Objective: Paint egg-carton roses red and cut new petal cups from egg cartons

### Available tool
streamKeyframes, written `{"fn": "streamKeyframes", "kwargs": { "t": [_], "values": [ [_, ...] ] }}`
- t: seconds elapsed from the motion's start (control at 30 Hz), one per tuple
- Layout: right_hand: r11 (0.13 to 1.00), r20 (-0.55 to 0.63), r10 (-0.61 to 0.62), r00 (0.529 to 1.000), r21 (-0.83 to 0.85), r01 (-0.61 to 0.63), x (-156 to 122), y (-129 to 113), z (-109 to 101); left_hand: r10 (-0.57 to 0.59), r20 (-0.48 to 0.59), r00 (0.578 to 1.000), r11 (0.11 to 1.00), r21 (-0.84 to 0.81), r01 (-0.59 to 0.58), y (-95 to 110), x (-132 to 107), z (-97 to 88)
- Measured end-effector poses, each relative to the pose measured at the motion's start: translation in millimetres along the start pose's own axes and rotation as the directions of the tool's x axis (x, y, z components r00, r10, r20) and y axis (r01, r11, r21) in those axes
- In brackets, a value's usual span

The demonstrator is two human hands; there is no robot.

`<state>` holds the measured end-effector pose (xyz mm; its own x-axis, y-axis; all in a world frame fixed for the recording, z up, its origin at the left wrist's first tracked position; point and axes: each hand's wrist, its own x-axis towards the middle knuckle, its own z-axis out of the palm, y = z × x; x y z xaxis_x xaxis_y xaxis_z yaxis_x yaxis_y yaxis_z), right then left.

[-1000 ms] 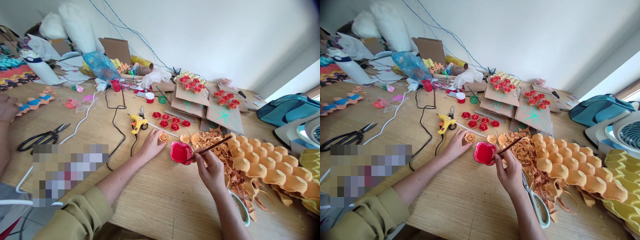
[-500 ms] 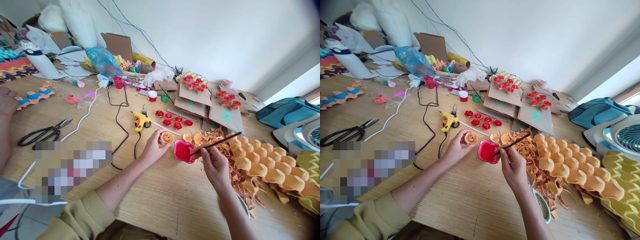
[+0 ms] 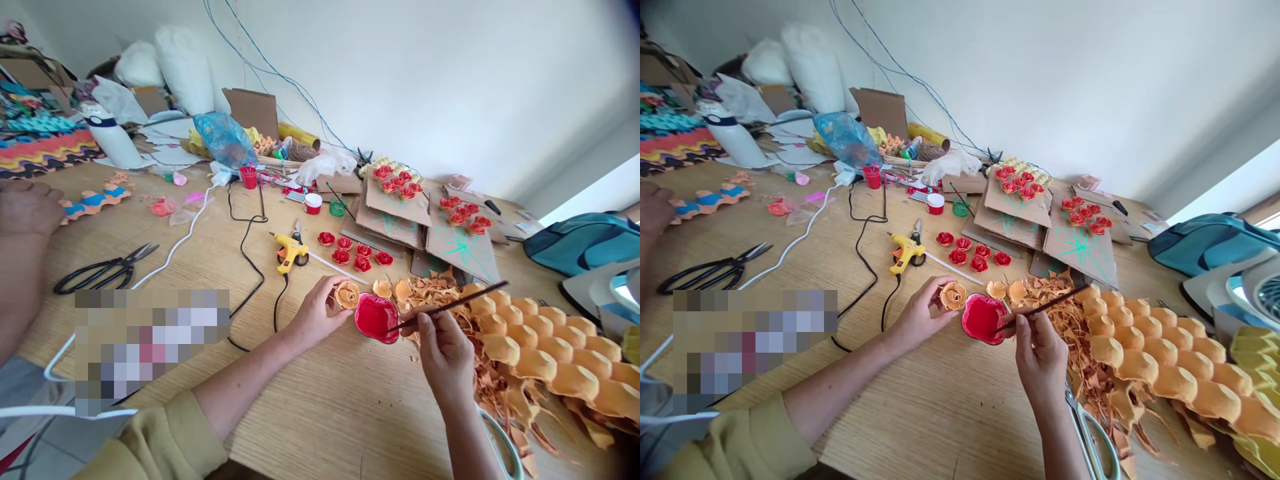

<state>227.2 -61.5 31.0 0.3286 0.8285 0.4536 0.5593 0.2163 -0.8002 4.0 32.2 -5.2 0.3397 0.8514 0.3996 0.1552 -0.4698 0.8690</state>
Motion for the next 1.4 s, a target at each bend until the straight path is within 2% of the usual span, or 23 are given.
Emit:
{"fn": "streamKeyframes", "kwargs": {
  "t": [0.13, 0.2, 0.37, 0.57, 0.67, 0.97, 1.4],
  "values": [
    [0.993, -0.122, -0.074, 0.99, 0.085, 0.084, -8.9, 0.3, -2.2, 0.052, 0.025, 0.998, 0.998, -0.019, -0.052, 4.1, -0.7, -2.4],
    [0.979, -0.147, -0.115, 0.982, 0.149, 0.137, -14.2, -3.5, -0.5, 0.099, 0.039, 0.994, 0.995, -0.017, -0.098, 5.9, -1.4, -3.1],
    [0.919, -0.152, -0.284, 0.947, 0.237, 0.314, -23.8, -16.9, 8.9, 0.212, 0.081, 0.974, 0.976, 0.028, -0.215, 11.3, -2.7, -3.9],
    [0.86, -0.062, -0.473, 0.879, 0.181, 0.476, -26.5, -29.1, 15.2, 0.296, 0.156, 0.942, 0.951, 0.043, -0.306, 16.0, -5.5, -3.2],
    [0.856, -0.049, -0.494, 0.868, 0.147, 0.496, -26.4, -31.2, 16.5, 0.282, 0.186, 0.941, 0.955, 0.042, -0.294, 18.3, -7.1, -3.0],
    [0.866, -0.018, -0.487, 0.873, 0.123, 0.485, -26.1, -27.4, 18.3, 0.294, 0.241, 0.925, 0.948, 0.049, -0.314, 23.4, -8.6, -2.5],
    [0.877, 0.077, -0.478, 0.875, 0.094, 0.471, -26.8, -37.4, 14.3, 0.313, 0.262, 0.913, 0.935, 0.087, -0.345, 21.5, -8.9, -2.0]
  ]
}}
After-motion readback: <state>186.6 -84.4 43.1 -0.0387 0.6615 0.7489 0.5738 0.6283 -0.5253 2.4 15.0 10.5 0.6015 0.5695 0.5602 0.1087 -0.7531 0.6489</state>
